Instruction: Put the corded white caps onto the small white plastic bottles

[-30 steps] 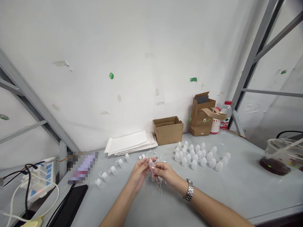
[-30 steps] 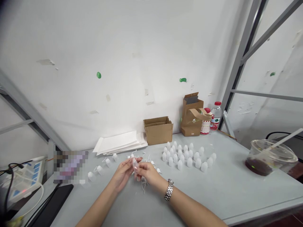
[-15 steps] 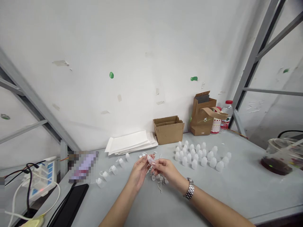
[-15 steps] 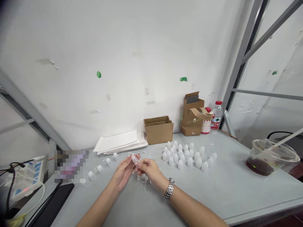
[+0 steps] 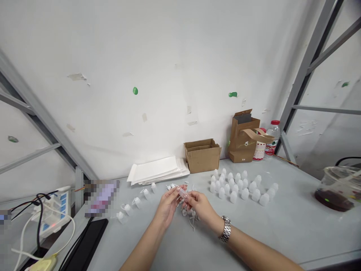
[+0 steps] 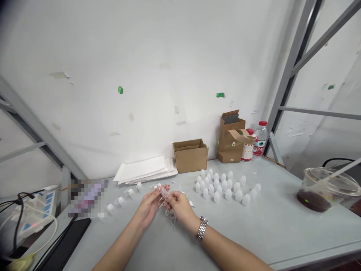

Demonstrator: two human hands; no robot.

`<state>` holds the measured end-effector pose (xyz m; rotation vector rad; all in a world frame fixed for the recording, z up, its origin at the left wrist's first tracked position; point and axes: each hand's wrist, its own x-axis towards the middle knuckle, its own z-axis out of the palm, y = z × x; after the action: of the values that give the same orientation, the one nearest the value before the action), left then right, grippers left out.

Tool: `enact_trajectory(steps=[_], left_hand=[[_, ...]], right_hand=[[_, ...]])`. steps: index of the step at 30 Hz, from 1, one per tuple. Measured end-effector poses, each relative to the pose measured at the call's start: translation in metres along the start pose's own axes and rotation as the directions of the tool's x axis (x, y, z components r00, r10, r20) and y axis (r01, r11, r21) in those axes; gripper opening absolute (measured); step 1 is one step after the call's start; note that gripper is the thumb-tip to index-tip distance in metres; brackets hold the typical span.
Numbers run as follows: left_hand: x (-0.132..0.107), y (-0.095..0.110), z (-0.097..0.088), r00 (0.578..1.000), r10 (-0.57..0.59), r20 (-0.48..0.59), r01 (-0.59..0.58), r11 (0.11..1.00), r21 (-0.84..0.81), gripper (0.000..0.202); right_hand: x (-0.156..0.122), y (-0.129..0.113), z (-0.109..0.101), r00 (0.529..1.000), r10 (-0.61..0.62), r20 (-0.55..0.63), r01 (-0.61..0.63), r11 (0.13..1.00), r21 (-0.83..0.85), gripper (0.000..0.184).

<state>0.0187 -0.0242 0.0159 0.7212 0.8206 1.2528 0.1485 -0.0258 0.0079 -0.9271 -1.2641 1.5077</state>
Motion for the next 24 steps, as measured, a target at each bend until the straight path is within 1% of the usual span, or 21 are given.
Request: enact_trajectory(steps=[2, 4, 5, 7, 9, 11, 12, 13, 16, 18, 20, 24], left_hand=[[0.0003, -0.0004, -0.0008, 1.0, -0.025, 0.004, 0.025, 0.999, -0.027, 0.022], [-0.0005, 0.0001, -0.0008, 0.998, -0.047, 0.036, 0.048, 0.998, -0.049, 0.022], [-0.0011, 0.0006, -0.0006, 0.997, -0.053, 0.062, 0.057, 0.997, -0.057, 0.022], [-0.0027, 0.002, 0.0003, 0.991, -0.06, 0.118, 0.068, 0.996, -0.065, 0.022], [-0.004, 0.0036, 0.0014, 0.985, -0.07, 0.158, 0.079, 0.995, -0.054, 0.023], [-0.0045, 0.0048, 0.0023, 0.986, -0.07, 0.151, 0.076, 0.997, -0.028, 0.023], [-0.0043, 0.005, 0.0025, 0.99, -0.061, 0.128, 0.063, 0.998, -0.014, 0.023], [-0.0039, 0.005, 0.0025, 0.994, -0.044, 0.097, 0.045, 0.999, -0.006, 0.022], [-0.0016, 0.0032, 0.0016, 1.0, -0.007, 0.014, 0.008, 1.0, -0.023, 0.021], [-0.0007, 0.002, 0.0007, 1.0, -0.022, 0.011, 0.023, 0.998, -0.05, 0.022], [-0.0008, 0.002, 0.0006, 0.999, -0.037, 0.035, 0.039, 0.997, -0.063, 0.023], [-0.0036, 0.0041, 0.0027, 0.997, -0.016, 0.073, 0.019, 0.999, -0.038, 0.028]], right_hand=[[-0.0007, -0.0007, 0.0005, 0.995, -0.065, -0.071, 0.057, 0.992, -0.117, 0.037], [-0.0016, -0.003, -0.0002, 0.994, -0.088, -0.07, 0.078, 0.988, -0.132, 0.036], [-0.002, -0.0045, -0.001, 0.996, -0.075, -0.04, 0.07, 0.993, -0.095, 0.035], [-0.0026, -0.0077, -0.0031, 0.997, -0.016, 0.072, 0.012, 0.998, 0.057, 0.034], [-0.0025, -0.0097, -0.0051, 0.978, 0.047, 0.203, -0.093, 0.97, 0.225, 0.031], [-0.0016, -0.0095, -0.0062, 0.957, 0.082, 0.279, -0.169, 0.937, 0.305, 0.031], [-0.0009, -0.0086, -0.0063, 0.957, 0.086, 0.276, -0.17, 0.939, 0.299, 0.032], [0.0, -0.0074, -0.0063, 0.966, 0.079, 0.246, -0.145, 0.954, 0.263, 0.033], [0.0026, -0.0039, -0.0057, 0.997, 0.001, 0.081, -0.005, 0.999, 0.052, 0.034], [0.0035, -0.0031, -0.0056, 0.999, -0.042, 0.011, 0.043, 0.998, -0.051, 0.034], [0.0036, -0.0037, -0.0059, 0.999, -0.04, 0.013, 0.041, 0.997, -0.061, 0.034], [0.0014, -0.0049, -0.0062, 0.991, -0.002, 0.133, -0.003, 0.999, 0.036, 0.036]])
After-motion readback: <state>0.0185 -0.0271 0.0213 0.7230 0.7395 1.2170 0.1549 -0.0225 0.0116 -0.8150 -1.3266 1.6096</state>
